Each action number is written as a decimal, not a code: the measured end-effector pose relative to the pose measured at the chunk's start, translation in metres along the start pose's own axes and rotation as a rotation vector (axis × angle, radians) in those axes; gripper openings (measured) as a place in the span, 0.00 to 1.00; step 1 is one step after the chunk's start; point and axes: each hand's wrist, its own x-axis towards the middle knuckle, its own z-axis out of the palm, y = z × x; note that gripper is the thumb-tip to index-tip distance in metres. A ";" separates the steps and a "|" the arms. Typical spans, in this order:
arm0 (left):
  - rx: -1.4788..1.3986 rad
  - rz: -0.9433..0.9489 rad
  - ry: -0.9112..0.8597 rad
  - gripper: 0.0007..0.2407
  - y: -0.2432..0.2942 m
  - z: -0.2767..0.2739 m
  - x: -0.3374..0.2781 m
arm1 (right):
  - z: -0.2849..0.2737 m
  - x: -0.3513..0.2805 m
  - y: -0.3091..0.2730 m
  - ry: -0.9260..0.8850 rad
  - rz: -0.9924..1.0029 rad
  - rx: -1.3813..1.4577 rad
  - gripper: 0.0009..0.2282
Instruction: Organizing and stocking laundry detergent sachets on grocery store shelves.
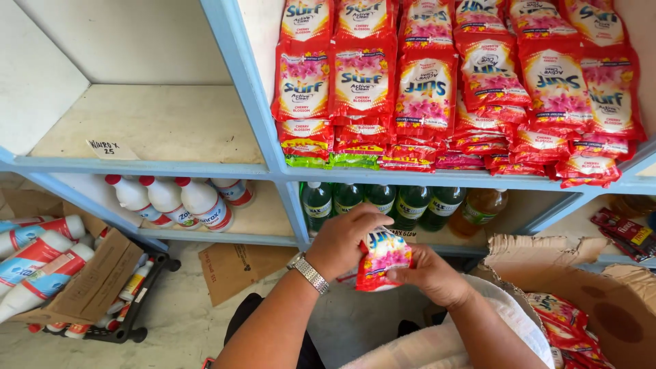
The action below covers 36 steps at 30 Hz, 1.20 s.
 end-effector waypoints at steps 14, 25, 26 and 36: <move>0.267 0.163 0.124 0.16 -0.001 -0.012 -0.004 | 0.028 0.003 0.010 -0.017 0.075 0.634 0.23; -0.395 -0.442 0.105 0.26 -0.045 0.010 -0.018 | 0.025 0.004 0.000 0.168 -0.210 0.414 0.27; -0.540 -0.402 0.048 0.22 -0.046 0.012 -0.019 | 0.023 0.004 0.001 0.173 -0.220 0.382 0.27; -0.805 -0.522 0.047 0.13 -0.038 0.025 -0.020 | 0.023 0.002 0.005 0.152 -0.147 0.125 0.25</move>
